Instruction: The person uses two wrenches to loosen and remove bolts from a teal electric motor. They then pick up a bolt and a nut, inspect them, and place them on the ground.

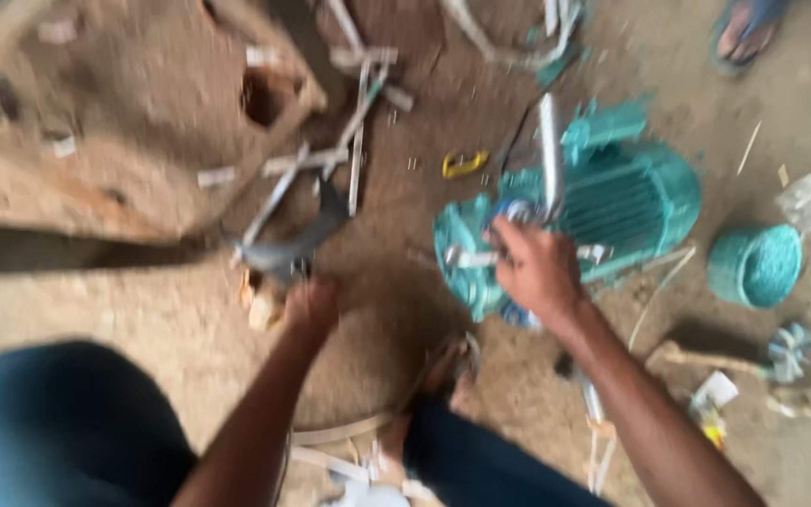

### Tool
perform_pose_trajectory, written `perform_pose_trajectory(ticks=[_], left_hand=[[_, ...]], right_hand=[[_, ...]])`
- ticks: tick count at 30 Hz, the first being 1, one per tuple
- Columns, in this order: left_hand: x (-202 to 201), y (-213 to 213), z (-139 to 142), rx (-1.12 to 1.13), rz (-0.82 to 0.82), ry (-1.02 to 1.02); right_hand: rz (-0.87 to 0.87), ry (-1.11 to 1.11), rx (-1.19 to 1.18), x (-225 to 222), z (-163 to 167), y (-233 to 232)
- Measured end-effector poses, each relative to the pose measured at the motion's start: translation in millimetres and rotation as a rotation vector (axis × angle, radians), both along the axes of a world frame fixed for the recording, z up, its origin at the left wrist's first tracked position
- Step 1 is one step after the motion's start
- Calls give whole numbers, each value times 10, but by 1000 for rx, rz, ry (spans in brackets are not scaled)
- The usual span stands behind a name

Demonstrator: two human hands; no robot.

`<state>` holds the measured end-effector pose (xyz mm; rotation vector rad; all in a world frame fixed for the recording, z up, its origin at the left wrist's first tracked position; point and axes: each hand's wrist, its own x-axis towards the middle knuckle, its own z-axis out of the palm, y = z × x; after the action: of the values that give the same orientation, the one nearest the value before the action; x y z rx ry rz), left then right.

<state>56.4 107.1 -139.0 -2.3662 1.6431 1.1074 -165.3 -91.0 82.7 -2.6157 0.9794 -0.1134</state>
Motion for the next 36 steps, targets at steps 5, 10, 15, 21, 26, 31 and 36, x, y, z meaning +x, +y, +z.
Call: perform_pose_trajectory(ticks=[5,10,15,21,26,31,36], left_hand=[[-52,43,132,-20,-59,4],[-123,-486,470,-132,414,409],[-392,-1298,764,-455,733,1232],[-688,-1470,924,-714,553,1019],[-857,-1484,685,-541,582,1151],[-972,-1486,465,-513,525,1151],[-891,-1446,565,-600,526,1212]], right_hand=[[-51,78,48,127,211,32],[-38,12,69,108,142,-3],[-75,105,104,167,229,8],[-17,114,24,279,333,59],[-78,175,-1,227,265,58],[-114,179,-3,214,285,86],[-124,306,-100,258,261,95]])
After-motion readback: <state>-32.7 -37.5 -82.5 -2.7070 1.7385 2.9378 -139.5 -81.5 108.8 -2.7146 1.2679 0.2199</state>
